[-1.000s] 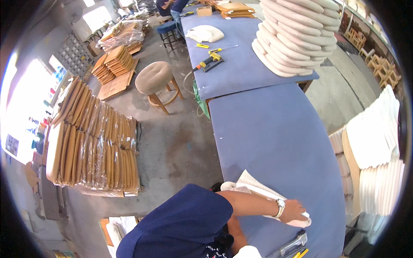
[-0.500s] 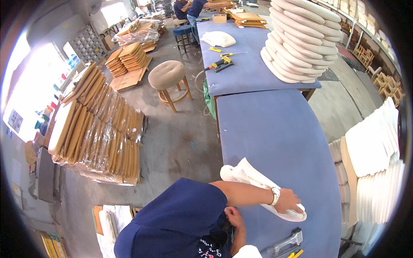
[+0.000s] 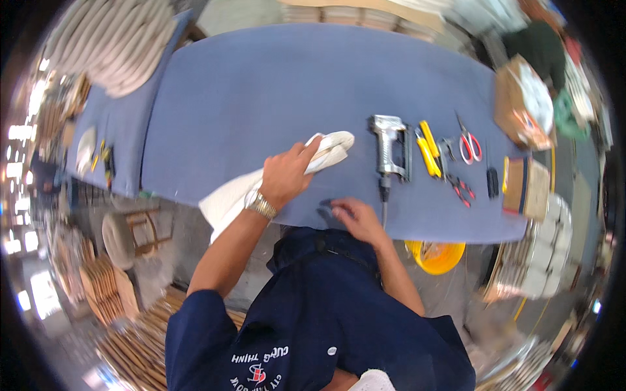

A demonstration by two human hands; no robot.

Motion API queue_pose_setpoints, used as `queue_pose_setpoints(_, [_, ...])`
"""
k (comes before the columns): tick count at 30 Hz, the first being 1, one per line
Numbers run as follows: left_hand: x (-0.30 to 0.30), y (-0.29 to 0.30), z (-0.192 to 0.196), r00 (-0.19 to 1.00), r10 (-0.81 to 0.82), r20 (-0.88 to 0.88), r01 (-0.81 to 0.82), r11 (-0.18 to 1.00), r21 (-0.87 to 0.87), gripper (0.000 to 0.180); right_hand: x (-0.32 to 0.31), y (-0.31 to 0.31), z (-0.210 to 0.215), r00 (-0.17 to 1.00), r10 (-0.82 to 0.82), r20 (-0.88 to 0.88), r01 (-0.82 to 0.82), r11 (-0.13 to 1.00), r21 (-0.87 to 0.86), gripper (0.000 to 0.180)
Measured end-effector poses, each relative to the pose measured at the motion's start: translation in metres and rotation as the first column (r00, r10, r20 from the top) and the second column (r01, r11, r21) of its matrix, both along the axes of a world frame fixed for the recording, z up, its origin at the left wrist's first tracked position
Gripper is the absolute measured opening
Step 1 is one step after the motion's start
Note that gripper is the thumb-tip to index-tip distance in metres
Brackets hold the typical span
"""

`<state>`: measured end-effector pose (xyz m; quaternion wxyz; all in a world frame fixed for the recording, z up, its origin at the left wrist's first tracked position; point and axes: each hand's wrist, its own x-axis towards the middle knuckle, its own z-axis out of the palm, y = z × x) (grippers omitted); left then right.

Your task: The person staples fabric onto a cushion using a staple gun, then trims excess fabric with a utility knife. The person handles the cushion and tools at a workbench in a workshop.

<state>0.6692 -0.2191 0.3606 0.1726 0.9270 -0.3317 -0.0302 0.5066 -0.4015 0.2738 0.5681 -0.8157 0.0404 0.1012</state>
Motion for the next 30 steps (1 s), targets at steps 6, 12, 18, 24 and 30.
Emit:
queue_pose_setpoints(6, [-0.041, -0.055, 0.006, 0.990, -0.084, -0.112, 0.089, 0.995, 0.039, 0.082, 0.025, -0.043, 0.065, 0.767, -0.626, 0.141, 0.578, 0.769, 0.273, 0.027])
queue_pose_setpoints(12, [-0.034, -0.076, 0.008, 0.962, -0.261, -0.083, 0.249, 0.960, -0.125, 0.101, 0.043, -0.038, 0.053, 0.712, -0.696, -0.096, 0.688, 0.663, 0.295, 0.023])
queue_pose_setpoints(18, [0.000, -0.081, -0.016, 0.872, -0.375, -0.313, 0.313, 0.921, -0.233, 0.094, 0.044, -0.042, 0.023, 0.819, -0.540, -0.194, 0.560, 0.681, 0.472, 0.017])
queue_pose_setpoints(24, [-0.011, -0.079, -0.020, 0.925, -0.269, -0.270, 0.207, 0.949, -0.236, 0.076, 0.061, -0.076, 0.021, 0.758, -0.650, -0.057, 0.652, 0.754, 0.077, 0.027])
queue_pose_setpoints(30, [-0.013, -0.079, -0.022, 0.927, -0.291, -0.236, 0.217, 0.931, -0.295, 0.074, 0.108, -0.094, -0.049, 0.827, -0.536, 0.170, 0.517, 0.606, -0.604, 0.066])
